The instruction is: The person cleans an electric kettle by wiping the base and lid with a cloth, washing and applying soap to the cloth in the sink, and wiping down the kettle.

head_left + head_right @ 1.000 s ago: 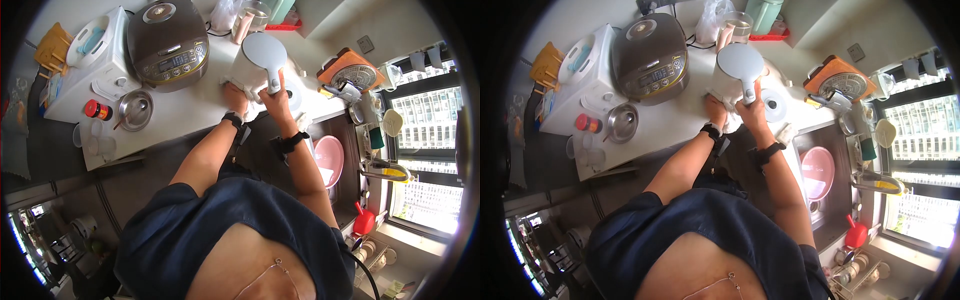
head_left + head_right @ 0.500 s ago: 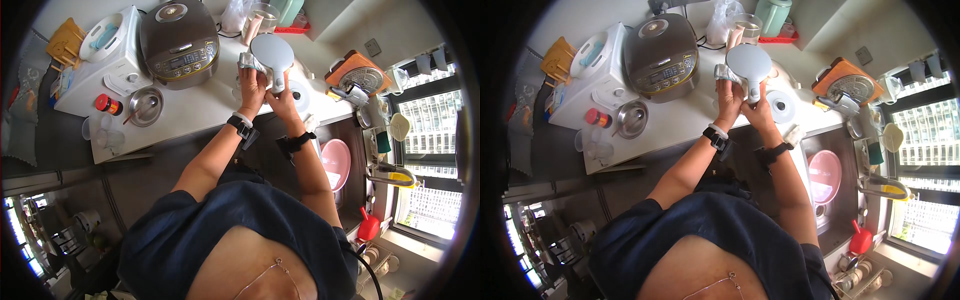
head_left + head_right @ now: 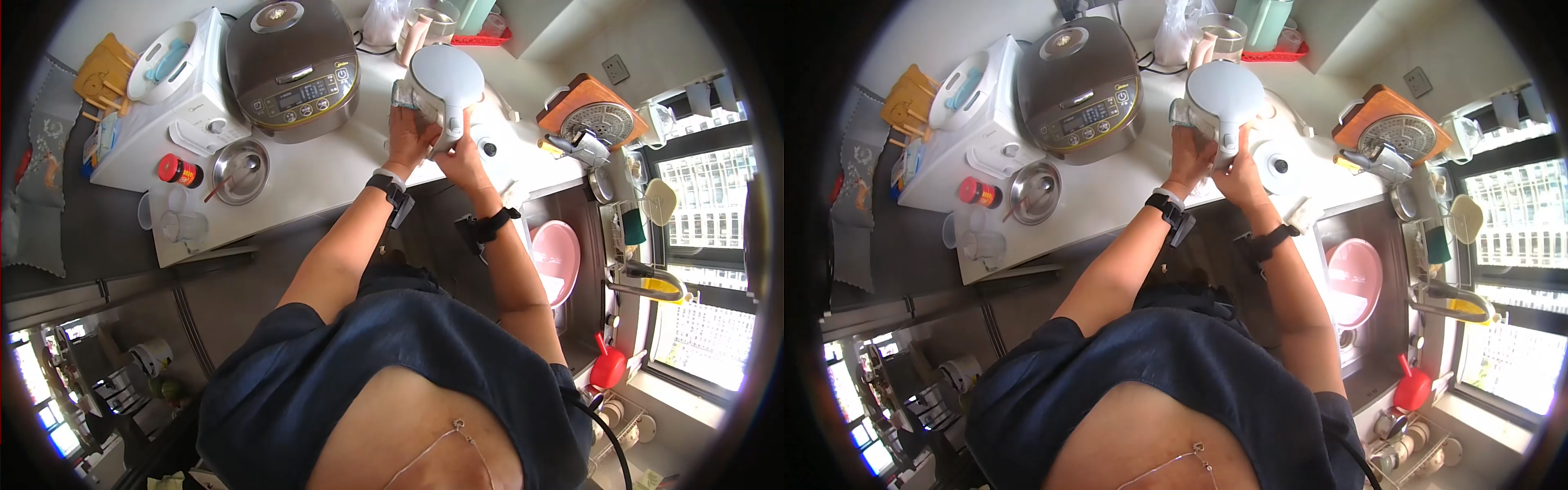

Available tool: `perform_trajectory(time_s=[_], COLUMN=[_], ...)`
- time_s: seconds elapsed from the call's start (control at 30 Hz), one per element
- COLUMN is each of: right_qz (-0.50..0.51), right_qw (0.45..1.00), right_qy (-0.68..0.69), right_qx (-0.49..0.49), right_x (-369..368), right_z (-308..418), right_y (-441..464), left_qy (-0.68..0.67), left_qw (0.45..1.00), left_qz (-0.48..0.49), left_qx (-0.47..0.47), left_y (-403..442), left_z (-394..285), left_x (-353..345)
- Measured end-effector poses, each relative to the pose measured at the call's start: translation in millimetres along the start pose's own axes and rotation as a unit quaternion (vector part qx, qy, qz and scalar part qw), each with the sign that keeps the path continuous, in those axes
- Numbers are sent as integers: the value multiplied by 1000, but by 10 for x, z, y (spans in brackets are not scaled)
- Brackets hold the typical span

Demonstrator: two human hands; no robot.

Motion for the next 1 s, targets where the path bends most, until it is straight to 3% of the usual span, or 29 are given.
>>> perform_trajectory(time_s=[0.07, 0.2, 0.3, 0.37, 0.4, 0.5, 0.57, 0.6, 0.67, 0.7, 0.87, 0.93, 1.0], right_qz=[17, -16, -11, -8, -7, -21, -29, -29, -34, -37, -18, 41, 19], right_qw=[1000, 999, 1000, 1000, 1000, 1000, 999, 999, 999, 999, 999, 999, 998], right_qy=[18, -28, -22, -14, -14, -2, -13, -14, -30, -7, 27, 14, 51], right_qx=[11, -10, -12, -14, -11, 1, 15, 15, -10, -8, -13, -25, -13], right_x=[-22, -16, -45, -62, -83, -126, -120, -145, -217, -243, -330, -366, -344], right_z=[35, 9, -11, 11, 0, -9, 31, 33, 27, 71, 80, 46, -34], right_y=[1, -6, 23, 39, 51, 77, 68, 50, 69, 57, 58, 50, 43], left_qy=[-23, 0, 97, -73, -72, -180, -280, -280, 54, 39, 100, 17, -17], left_qw=[997, 998, 993, 977, 978, 965, 902, 902, 959, 967, 965, 948, 937], left_qz=[28, 9, 32, 110, 108, 22, -6, -6, 25, -18, -22, 10, 42], left_qx=[69, 62, 58, 165, 163, 187, 327, 328, 279, 252, 241, 319, 346], left_y=[-82, -184, -129, -102, -105, -176, -349, -455, -652, -665, -756, -728, -660], left_z=[209, 266, 387, 568, 560, 538, 672, 780, 1088, 1024, 979, 840, 596], left_x=[-58, -42, -16, -83, -79, 50, 37, 22, 65, 63, 44, 42, 138])
Point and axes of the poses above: each hand's wrist, its own y-axis towards the middle knuckle, its own x-axis out of the back of the hand, z = x × y, the point moved 8 cm from there along y, towards the middle knuckle, and after that the axes turned 9 degrees about -y, right-handed, at the moved point
